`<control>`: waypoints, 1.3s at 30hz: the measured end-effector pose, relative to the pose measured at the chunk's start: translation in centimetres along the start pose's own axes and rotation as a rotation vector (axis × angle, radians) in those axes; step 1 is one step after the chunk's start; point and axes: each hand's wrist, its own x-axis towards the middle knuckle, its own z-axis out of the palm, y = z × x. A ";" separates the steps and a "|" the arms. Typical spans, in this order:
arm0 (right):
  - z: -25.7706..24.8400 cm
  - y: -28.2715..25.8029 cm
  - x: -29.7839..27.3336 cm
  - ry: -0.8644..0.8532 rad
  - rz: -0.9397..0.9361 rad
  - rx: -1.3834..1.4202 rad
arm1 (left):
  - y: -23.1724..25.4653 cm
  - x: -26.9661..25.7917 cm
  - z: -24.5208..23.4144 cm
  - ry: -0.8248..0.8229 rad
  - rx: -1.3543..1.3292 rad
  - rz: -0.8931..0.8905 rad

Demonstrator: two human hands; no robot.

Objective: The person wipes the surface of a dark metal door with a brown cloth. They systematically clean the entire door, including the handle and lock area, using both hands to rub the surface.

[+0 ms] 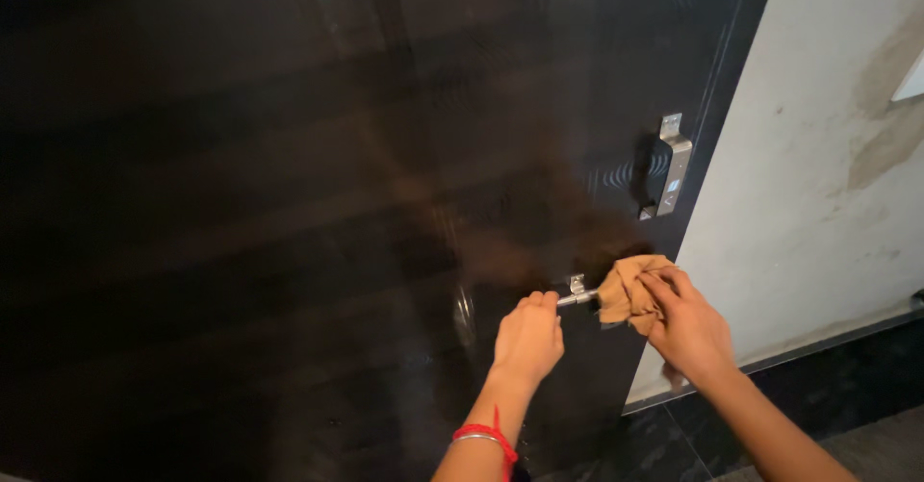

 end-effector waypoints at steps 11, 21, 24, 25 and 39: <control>3.9 -3.6 -1.0 0.033 -0.224 0.048 | -1.4 3.5 3.7 -0.043 0.166 0.019; -1.3 5.4 2.7 -0.136 -0.332 -0.334 | -0.4 4.1 3.4 -0.135 0.264 -0.014; -0.1 7.1 3.0 -0.057 -0.307 -0.170 | -0.3 4.4 3.7 -0.176 0.306 -0.057; 0.2 7.9 3.3 0.007 -0.291 -0.080 | -0.2 4.5 3.8 -0.179 0.319 -0.071; 0.5 6.2 4.1 0.258 -0.197 0.418 | 0.1 4.8 4.7 -0.185 0.344 -0.108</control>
